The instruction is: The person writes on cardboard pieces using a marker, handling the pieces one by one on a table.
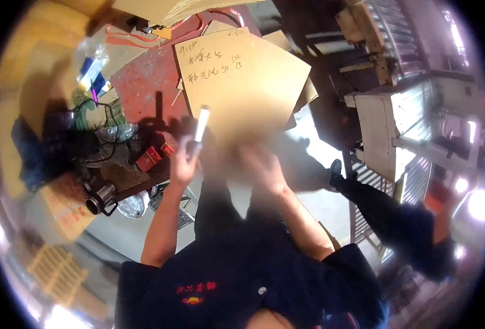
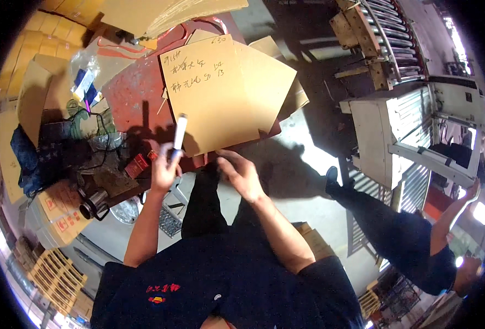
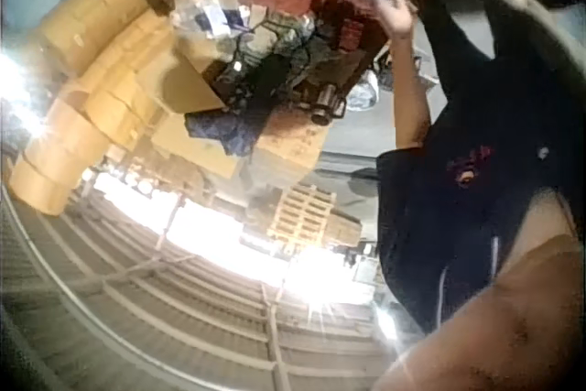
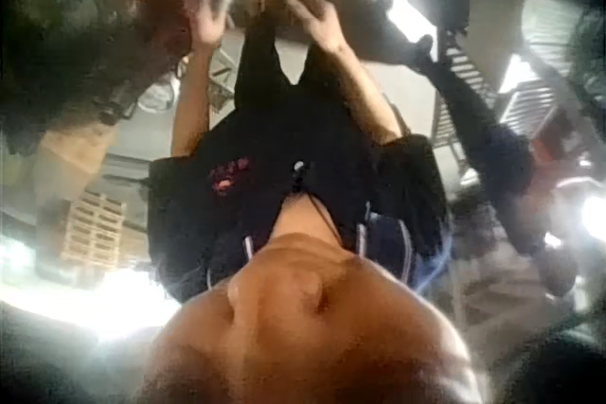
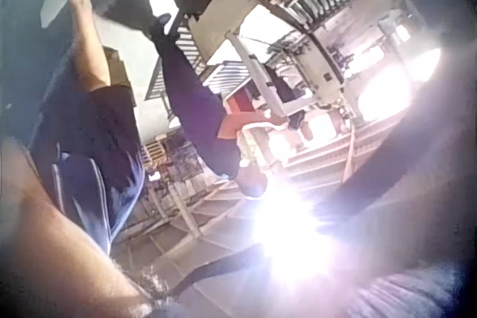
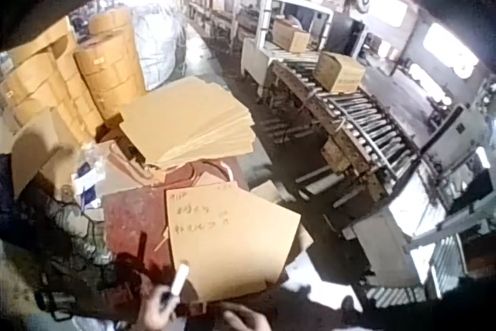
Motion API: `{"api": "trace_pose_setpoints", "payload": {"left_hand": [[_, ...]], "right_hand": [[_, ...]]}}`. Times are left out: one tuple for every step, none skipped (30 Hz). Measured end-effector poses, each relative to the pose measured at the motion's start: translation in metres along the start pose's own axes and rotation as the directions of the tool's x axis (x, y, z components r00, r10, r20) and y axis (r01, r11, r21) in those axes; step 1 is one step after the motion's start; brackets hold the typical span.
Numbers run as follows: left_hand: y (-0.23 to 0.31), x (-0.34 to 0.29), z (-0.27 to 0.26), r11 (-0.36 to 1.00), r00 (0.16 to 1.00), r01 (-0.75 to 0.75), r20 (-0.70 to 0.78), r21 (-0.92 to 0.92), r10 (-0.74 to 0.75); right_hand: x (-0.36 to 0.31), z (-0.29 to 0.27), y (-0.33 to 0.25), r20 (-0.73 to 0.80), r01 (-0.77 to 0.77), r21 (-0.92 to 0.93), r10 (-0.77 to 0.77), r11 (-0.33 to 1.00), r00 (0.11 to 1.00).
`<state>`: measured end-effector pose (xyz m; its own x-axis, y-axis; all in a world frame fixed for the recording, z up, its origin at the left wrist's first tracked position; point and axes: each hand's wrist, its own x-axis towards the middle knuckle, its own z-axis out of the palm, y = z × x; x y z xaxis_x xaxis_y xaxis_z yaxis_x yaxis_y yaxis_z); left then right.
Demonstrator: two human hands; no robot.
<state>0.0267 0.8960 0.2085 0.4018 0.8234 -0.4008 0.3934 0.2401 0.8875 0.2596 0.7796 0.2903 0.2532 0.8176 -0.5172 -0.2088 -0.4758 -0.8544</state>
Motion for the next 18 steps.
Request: {"api": "trace_pose_setpoints", "payload": {"left_hand": [[0.009,-0.007,0.000,0.997,0.996,-0.011,0.089,0.070,0.005],[0.006,-0.009,-0.006,0.954,0.962,-0.255,0.144,0.159,0.233],[0.012,-0.009,-0.005,0.846,0.867,-0.488,0.226,0.213,0.444],[0.019,-0.018,-0.008,0.969,0.938,-0.192,0.320,0.156,0.134],[0.022,-0.016,-0.014,0.965,0.929,-0.249,0.303,0.087,0.213],[0.032,-0.012,-0.017,0.968,0.916,-0.247,0.338,0.054,0.215],[0.040,-0.007,-0.019,0.970,0.902,-0.242,0.372,0.020,0.217],[0.037,-0.001,-0.021,0.971,0.901,-0.237,0.377,0.015,0.214],[0.034,0.005,-0.025,0.963,0.868,-0.259,0.455,0.077,0.197],[0.031,0.008,-0.028,0.949,0.831,-0.284,0.529,0.135,0.173],[0.035,0.009,-0.027,0.951,0.830,-0.279,0.532,0.136,0.167],[0.043,0.010,-0.024,0.851,0.834,-0.457,0.455,0.258,0.310],[0.046,0.011,-0.020,0.705,0.798,-0.594,0.394,0.387,0.456],[0.045,0.014,-0.014,0.559,0.706,-0.693,0.270,0.456,0.655],[0.045,0.019,-0.017,0.564,0.713,-0.686,0.268,0.460,0.648],[0.044,0.026,-0.022,0.470,0.699,-0.681,0.307,0.562,0.646],[0.050,0.030,-0.029,0.382,0.674,-0.676,0.319,0.631,0.666],[0.057,0.035,-0.033,0.293,0.645,-0.664,0.329,0.688,0.690]], "right_hand": [[0.010,0.019,-0.008,0.037,-0.037,0.078,0.034,0.996,0.999],[0.019,0.033,-0.008,0.081,-0.004,0.069,-0.001,0.998,0.997],[0.025,0.040,-0.009,0.112,0.027,0.052,-0.033,0.998,0.993],[0.032,0.043,-0.009,0.132,0.069,0.020,-0.071,0.997,0.989],[0.036,0.044,-0.010,0.164,0.027,-0.033,-0.021,0.999,0.986],[0.037,0.042,-0.010,0.154,0.086,-0.114,-0.068,0.990,0.986],[0.038,0.039,-0.011,0.149,0.141,-0.195,-0.113,0.970,0.982],[0.040,0.035,-0.017,0.179,0.171,-0.209,-0.134,0.963,0.975],[0.041,0.034,-0.030,0.208,0.232,-0.214,-0.188,0.949,0.960],[0.043,0.034,-0.036,0.206,0.280,-0.263,-0.230,0.923,0.951],[0.046,0.032,-0.036,0.202,0.325,-0.312,-0.272,0.893,0.941],[0.048,0.034,-0.030,0.160,0.346,-0.356,-0.308,0.868,0.938],[0.052,0.036,-0.019,0.166,0.447,-0.596,-0.443,0.667,0.881],[0.056,0.040,-0.012,0.173,0.456,-0.793,-0.569,0.404,0.804],[0.062,0.045,-0.007,0.061,0.404,-0.784,-0.588,0.471,0.806],[0.067,0.051,-0.004,-0.054,0.355,-0.762,-0.599,0.542,0.799],[0.077,0.060,-0.016,-0.273,0.195,-0.191,-0.243,0.962,0.931],[0.091,0.053,-0.020,-0.404,0.188,-0.001,-0.172,0.982,0.898]]}}
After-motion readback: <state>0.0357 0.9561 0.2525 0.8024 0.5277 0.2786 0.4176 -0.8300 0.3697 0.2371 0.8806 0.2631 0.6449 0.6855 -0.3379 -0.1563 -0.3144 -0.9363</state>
